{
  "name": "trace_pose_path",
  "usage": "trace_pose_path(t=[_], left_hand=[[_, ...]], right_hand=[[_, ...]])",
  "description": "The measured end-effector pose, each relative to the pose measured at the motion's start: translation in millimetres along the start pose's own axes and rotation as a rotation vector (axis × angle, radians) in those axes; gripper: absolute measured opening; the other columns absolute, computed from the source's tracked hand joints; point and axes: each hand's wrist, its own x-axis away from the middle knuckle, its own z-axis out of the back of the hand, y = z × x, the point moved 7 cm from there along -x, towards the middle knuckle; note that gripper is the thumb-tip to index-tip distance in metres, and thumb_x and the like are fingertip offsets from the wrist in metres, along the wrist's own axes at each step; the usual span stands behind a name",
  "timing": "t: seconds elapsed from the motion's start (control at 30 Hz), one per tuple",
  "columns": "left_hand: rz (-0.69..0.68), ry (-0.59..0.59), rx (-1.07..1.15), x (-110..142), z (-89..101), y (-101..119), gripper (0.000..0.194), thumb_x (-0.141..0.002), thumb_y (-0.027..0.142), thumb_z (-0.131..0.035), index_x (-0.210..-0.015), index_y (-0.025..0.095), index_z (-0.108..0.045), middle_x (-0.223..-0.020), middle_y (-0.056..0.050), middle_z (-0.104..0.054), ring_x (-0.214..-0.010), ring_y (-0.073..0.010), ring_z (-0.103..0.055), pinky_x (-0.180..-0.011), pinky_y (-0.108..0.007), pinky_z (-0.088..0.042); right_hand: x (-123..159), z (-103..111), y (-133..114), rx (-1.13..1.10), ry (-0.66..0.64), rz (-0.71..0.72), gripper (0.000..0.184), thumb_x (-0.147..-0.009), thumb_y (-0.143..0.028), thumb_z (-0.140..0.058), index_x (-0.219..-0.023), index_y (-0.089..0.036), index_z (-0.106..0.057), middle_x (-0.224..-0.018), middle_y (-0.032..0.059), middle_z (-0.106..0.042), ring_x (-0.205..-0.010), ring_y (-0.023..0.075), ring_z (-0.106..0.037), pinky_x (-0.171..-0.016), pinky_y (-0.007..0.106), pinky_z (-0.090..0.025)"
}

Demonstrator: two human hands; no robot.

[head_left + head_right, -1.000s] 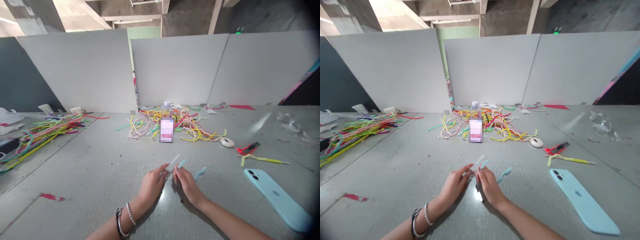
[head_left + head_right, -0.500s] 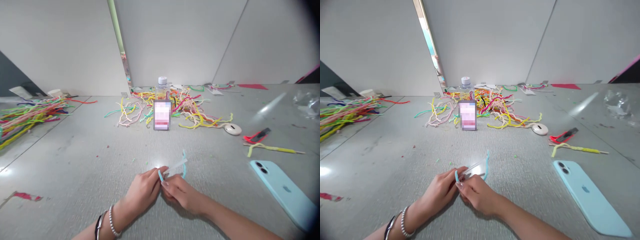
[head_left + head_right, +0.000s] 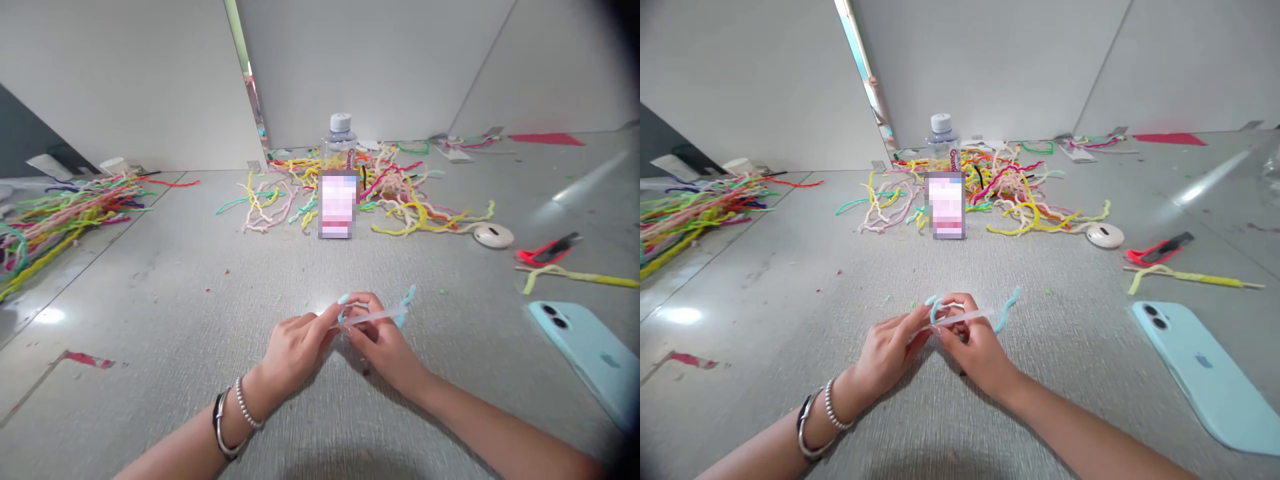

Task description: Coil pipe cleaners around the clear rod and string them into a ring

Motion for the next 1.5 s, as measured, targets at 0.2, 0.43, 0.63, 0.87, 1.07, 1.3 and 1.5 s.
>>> trace_pose_path(t=[0.2, 0.43, 0.63, 0.87, 1.07, 1.3, 1.5], left_hand=[[0.078, -0.02, 0.107, -5, 5.0, -2, 0.02, -0.1, 0.024, -0.045, -0.117, 0.017, -0.054, -0.093, -0.006, -0.074, -0.076, -0.0138, -0.071, -0.067, -0.023, -0.056], [0.18, -0.091, 0.111, -4, -1.0, -9, 0.017, -0.101, 0.023, -0.043, -0.109, 0.018, -0.056, -0.093, -0.004, -0.07, -0.073, -0.0139, -0.068, -0.061, -0.023, -0.053], [0.097, -0.276, 0.098, -4, -15.8, -3, 0.023, -0.102, 0.025, -0.035, -0.106, 0.016, -0.055, -0.082, -0.003, -0.063, -0.066, -0.015, -0.062, -0.056, -0.025, -0.05], [0.035, -0.363, 0.062, -1, -23.9, -1, 0.022, -0.1, 0.032, -0.041, -0.097, 0.016, -0.056, -0.08, -0.002, -0.06, -0.062, -0.0142, -0.058, -0.05, -0.023, -0.045], [0.043, -0.268, 0.038, 0, -17.1, -4, 0.031, -0.102, 0.036, -0.037, -0.088, 0.016, -0.058, -0.073, -0.001, -0.058, -0.057, -0.013, -0.057, -0.049, -0.022, -0.043], [0.077, -0.235, 0.05, -3, -11.5, -4, 0.036, -0.104, 0.03, -0.031, -0.085, 0.016, -0.058, -0.069, 0.0, -0.059, -0.056, -0.0125, -0.057, -0.05, -0.023, -0.043], [0.111, -0.224, 0.088, -3, -10.5, -6, 0.036, -0.104, 0.029, -0.028, -0.089, 0.016, -0.058, -0.071, -0.002, -0.062, -0.058, -0.012, -0.059, -0.053, -0.022, -0.045]], right_hand=[[6, 1, -3, 0.164, 0.031, 0.076, 0.02, -0.093, -0.037, -0.055, -0.104, -0.022, -0.05, -0.073, -0.0032, -0.046, -0.064, 0.0118, -0.045, -0.056, 0.024, -0.036], [9, 6, 2, 0.094, 0.102, 0.089, 0.028, -0.091, -0.036, -0.059, -0.111, -0.026, -0.041, -0.074, -0.0057, -0.042, -0.061, 0.0103, -0.041, -0.053, 0.022, -0.034], [6, 13, -2, 0.176, 0.158, 0.08, 0.018, -0.099, -0.042, -0.045, -0.1, -0.024, -0.051, -0.074, -0.004, -0.045, -0.06, 0.0109, -0.037, -0.056, 0.026, -0.031], [3, 13, 2, 0.205, 0.156, 0.004, 0.026, -0.098, -0.047, -0.044, -0.094, -0.023, -0.049, -0.07, -0.0048, -0.042, -0.059, 0.0111, -0.037, -0.056, 0.026, -0.031], [2, 10, 3, 0.188, 0.104, -0.031, 0.03, -0.098, -0.051, -0.043, -0.092, -0.022, -0.049, -0.066, -0.0057, -0.038, -0.058, 0.0109, -0.034, -0.055, 0.026, -0.029], [7, 1, 4, 0.016, -0.007, -0.05, 0.036, -0.102, -0.052, -0.03, -0.104, -0.023, -0.051, -0.068, -0.0047, -0.038, -0.059, 0.0113, -0.033, -0.055, 0.026, -0.028], [6, 1, -4, 0.087, -0.02, -0.012, 0.03, -0.099, -0.049, -0.041, -0.112, -0.025, -0.053, -0.073, -0.0038, -0.04, -0.061, 0.0117, -0.035, -0.058, 0.027, -0.03]])
